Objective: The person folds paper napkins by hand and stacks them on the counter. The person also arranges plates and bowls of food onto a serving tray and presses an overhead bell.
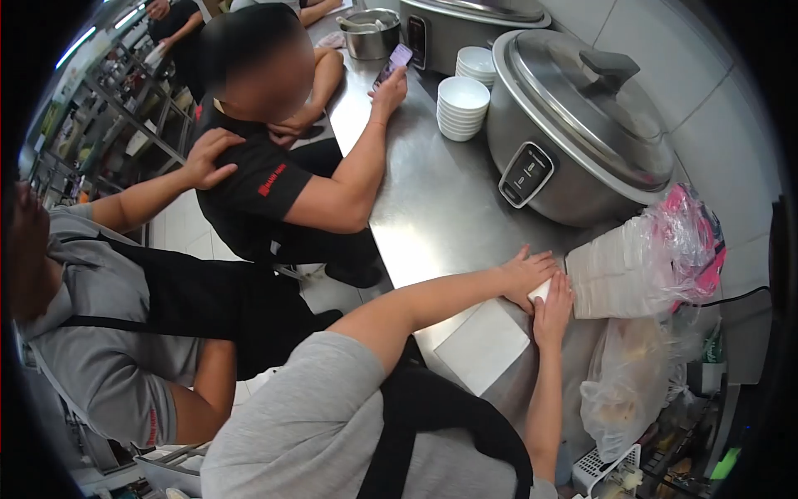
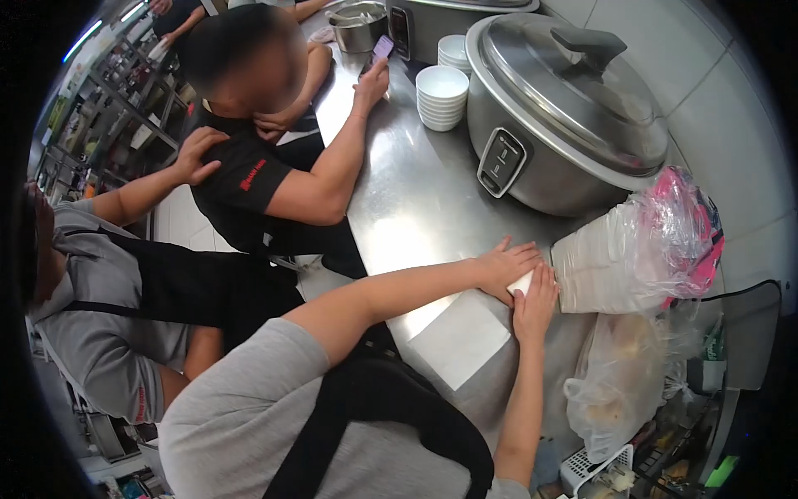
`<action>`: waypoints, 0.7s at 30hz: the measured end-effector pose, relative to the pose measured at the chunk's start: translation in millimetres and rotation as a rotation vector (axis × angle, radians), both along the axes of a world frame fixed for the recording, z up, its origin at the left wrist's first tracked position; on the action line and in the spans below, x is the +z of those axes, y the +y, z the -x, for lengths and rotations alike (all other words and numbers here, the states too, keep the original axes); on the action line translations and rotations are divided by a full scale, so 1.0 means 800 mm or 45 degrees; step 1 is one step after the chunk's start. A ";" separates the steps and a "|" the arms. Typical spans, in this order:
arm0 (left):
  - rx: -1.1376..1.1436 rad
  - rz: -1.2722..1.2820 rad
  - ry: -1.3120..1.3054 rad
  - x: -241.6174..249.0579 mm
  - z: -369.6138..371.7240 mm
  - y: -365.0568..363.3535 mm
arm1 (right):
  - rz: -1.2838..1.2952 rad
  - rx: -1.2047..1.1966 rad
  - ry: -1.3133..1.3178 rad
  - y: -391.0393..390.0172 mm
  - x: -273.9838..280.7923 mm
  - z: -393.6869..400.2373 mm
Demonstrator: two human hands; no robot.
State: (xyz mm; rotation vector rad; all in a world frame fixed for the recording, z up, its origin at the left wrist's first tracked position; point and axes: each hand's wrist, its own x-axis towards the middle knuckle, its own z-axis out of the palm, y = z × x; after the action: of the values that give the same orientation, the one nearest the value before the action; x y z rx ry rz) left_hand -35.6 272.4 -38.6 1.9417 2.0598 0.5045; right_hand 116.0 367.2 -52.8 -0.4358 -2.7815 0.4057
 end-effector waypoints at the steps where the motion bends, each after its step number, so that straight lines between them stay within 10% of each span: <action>1: -0.018 0.027 0.018 0.004 0.001 0.000 | -0.004 0.016 -0.014 -0.001 0.005 0.000; 11: 0.333 -0.273 -0.075 0.001 -0.065 -0.104 | -0.134 0.025 -0.122 0.009 0.015 -0.007; 21: -0.308 -0.387 -0.255 -0.011 -0.119 -0.229 | 0.200 -0.052 0.319 -0.097 0.088 -0.032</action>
State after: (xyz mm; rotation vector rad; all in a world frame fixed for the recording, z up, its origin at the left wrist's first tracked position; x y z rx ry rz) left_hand 59.3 88.8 -47.3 2.1664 1.6757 0.9567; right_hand 141.9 289.3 17.4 -0.4436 -2.5048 0.6269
